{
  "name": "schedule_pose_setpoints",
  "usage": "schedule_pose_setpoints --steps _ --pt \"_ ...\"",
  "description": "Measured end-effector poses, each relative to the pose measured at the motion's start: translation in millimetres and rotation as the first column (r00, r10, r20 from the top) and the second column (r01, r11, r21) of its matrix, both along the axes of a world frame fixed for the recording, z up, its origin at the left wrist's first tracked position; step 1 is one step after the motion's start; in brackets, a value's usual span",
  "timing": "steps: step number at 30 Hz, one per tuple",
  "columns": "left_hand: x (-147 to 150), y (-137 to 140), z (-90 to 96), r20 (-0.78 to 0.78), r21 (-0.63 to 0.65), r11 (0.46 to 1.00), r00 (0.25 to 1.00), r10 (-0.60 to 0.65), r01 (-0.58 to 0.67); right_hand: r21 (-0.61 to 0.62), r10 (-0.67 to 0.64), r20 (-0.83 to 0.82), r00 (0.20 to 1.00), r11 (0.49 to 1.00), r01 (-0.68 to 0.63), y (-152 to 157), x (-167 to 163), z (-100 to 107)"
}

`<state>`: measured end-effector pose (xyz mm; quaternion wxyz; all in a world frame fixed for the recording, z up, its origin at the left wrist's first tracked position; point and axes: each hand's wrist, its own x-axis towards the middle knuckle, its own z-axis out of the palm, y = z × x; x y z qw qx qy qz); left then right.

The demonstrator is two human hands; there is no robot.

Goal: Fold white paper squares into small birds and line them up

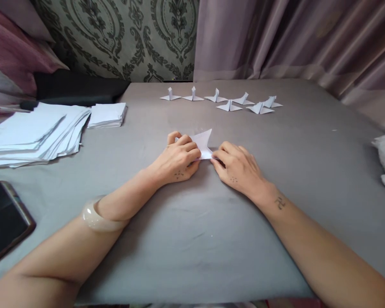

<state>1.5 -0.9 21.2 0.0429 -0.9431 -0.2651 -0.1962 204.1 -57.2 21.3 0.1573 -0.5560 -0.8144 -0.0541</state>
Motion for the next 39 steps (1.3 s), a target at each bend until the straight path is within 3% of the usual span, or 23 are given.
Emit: schedule_pose_setpoints --steps 7,11,17,21,27,30,33,39 --pt "2.8 -0.4 -1.9 0.100 -0.068 0.996 0.993 0.057 -0.051 -0.208 -0.164 -0.263 0.951 0.972 0.109 1.7 0.1 -0.1" --pt "6.3 -0.8 -4.5 0.143 -0.113 0.988 0.982 0.125 -0.110 -0.227 -0.227 -0.330 0.916 0.961 0.156 3.4 -2.6 -3.4" --pt "4.2 5.2 -5.0 0.165 -0.271 0.951 0.967 0.196 -0.146 -0.140 -0.028 -0.304 0.952 0.990 -0.015 1.7 -6.2 -4.8" --pt "-1.8 10.7 -3.8 0.133 -0.334 0.933 0.973 0.188 -0.135 -0.152 0.009 -0.203 0.979 0.987 -0.041 -3.0 -8.0 -2.5" --pt "0.7 8.4 -5.6 0.147 -0.154 0.987 0.986 0.074 -0.051 -0.177 0.047 -0.167 0.985 0.981 -0.077 -5.8 -10.0 -1.0" --pt "1.8 6.9 -6.0 0.206 -0.037 0.990 0.968 0.141 -0.136 -0.194 0.054 -0.136 0.989 0.978 -0.080 -5.9 -10.2 0.0" --pt "1.0 7.1 -5.9 0.193 -0.005 0.982 0.963 0.186 -0.188 -0.209 0.049 -0.114 0.992 0.975 -0.072 -6.8 -10.5 1.9" --pt "1.1 6.0 -7.6 0.076 0.008 0.999 0.997 -0.035 0.034 -0.269 0.019 -0.048 0.999 0.963 -0.031 -9.2 -10.7 8.1"
